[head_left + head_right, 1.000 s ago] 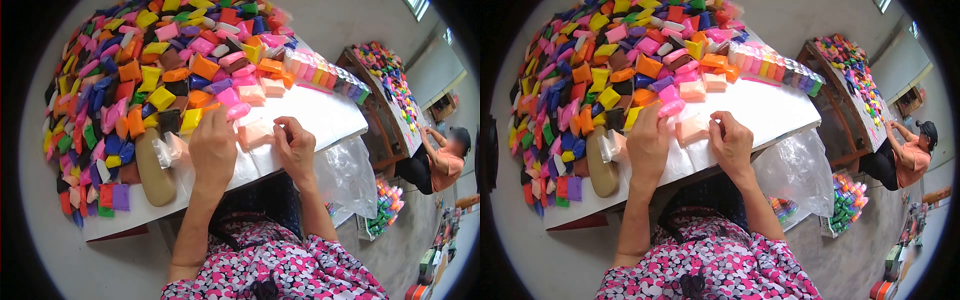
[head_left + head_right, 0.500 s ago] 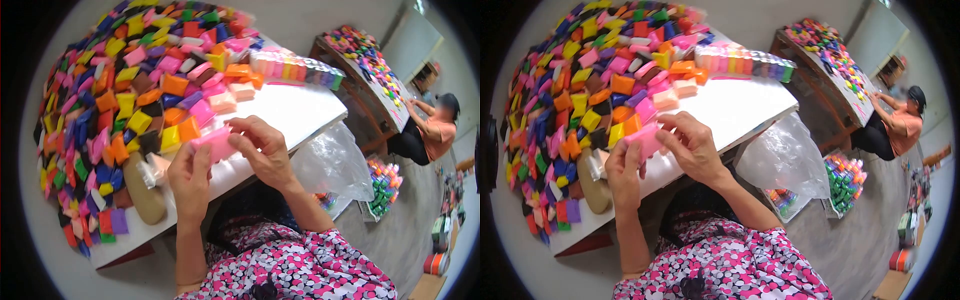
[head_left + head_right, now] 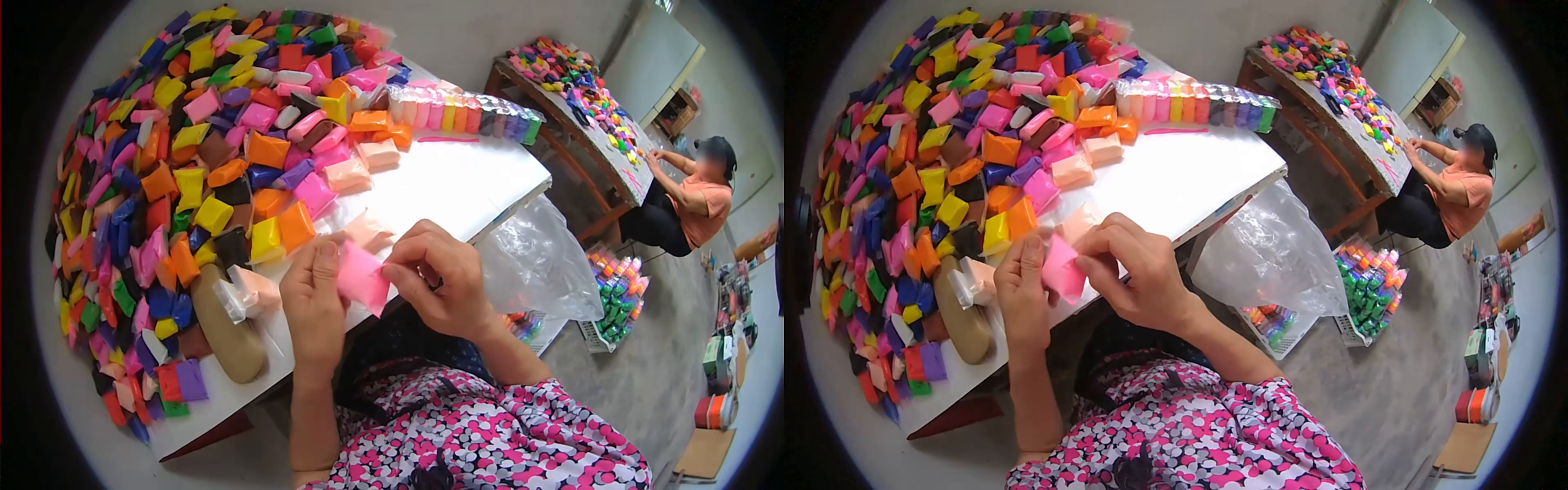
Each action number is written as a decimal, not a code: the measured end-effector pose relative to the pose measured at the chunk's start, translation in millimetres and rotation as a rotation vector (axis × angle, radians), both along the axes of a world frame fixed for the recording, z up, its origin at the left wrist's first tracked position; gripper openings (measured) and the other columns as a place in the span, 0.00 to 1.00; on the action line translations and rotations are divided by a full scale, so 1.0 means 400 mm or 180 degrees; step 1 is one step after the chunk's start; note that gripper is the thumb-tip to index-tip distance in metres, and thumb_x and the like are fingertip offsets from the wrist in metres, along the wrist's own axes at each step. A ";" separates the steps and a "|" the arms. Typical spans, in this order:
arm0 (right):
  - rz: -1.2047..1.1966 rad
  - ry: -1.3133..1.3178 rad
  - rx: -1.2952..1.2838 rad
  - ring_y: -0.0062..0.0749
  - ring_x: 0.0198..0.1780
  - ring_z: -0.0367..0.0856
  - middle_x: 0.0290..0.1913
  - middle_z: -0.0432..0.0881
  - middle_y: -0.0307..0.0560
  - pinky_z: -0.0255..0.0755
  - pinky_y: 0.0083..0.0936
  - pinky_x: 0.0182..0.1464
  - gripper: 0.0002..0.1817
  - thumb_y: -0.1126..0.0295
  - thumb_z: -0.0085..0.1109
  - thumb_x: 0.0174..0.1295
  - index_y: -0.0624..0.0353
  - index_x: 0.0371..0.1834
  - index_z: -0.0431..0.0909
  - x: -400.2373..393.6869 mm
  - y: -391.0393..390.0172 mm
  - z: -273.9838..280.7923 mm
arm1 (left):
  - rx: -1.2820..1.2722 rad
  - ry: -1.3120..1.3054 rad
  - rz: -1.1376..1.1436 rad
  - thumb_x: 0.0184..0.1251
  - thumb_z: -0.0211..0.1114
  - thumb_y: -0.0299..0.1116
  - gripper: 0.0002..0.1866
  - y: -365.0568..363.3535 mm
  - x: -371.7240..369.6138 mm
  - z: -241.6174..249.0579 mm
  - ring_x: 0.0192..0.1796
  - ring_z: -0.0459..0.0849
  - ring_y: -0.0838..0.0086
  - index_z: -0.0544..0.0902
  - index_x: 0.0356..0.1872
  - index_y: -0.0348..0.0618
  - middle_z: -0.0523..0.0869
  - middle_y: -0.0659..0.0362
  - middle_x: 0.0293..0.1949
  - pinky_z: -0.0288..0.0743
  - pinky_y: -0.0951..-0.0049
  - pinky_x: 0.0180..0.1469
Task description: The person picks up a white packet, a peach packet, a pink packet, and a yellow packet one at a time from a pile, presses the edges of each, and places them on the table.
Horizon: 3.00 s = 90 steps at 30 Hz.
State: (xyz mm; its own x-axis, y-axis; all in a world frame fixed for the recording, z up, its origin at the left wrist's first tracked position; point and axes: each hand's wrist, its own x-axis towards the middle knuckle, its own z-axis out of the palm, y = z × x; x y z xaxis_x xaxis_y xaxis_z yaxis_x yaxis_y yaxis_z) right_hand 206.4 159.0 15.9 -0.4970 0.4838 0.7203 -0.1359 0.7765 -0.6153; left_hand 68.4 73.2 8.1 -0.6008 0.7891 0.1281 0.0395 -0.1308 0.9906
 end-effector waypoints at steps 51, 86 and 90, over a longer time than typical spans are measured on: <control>-0.0513 -0.0175 0.0705 0.42 0.24 0.76 0.28 0.74 0.47 0.69 0.32 0.26 0.10 0.78 0.65 0.51 0.60 0.31 0.71 -0.031 0.011 -0.154 | 0.0373 0.3132 0.0174 0.54 0.64 0.20 0.13 -0.044 0.001 -0.100 0.21 0.71 0.59 0.66 0.19 0.41 0.68 0.54 0.19 0.63 0.59 0.25; -0.1308 0.0111 0.0839 0.38 0.28 0.79 0.34 0.81 0.51 0.72 0.25 0.26 0.10 0.85 0.62 0.55 0.64 0.37 0.73 0.026 0.038 -0.116 | 0.0300 0.3521 0.0150 0.56 0.65 0.22 0.06 -0.042 0.003 -0.105 0.24 0.73 0.61 0.78 0.34 0.39 0.70 0.56 0.22 0.65 0.62 0.27; -0.1733 -0.0043 0.0670 0.34 0.24 0.76 0.33 0.78 0.51 0.69 0.27 0.25 0.08 0.84 0.61 0.58 0.64 0.35 0.71 0.025 0.092 -0.116 | 0.0283 0.3429 0.0163 0.57 0.65 0.21 0.05 -0.040 0.004 -0.103 0.23 0.73 0.60 0.77 0.32 0.39 0.70 0.55 0.21 0.65 0.61 0.26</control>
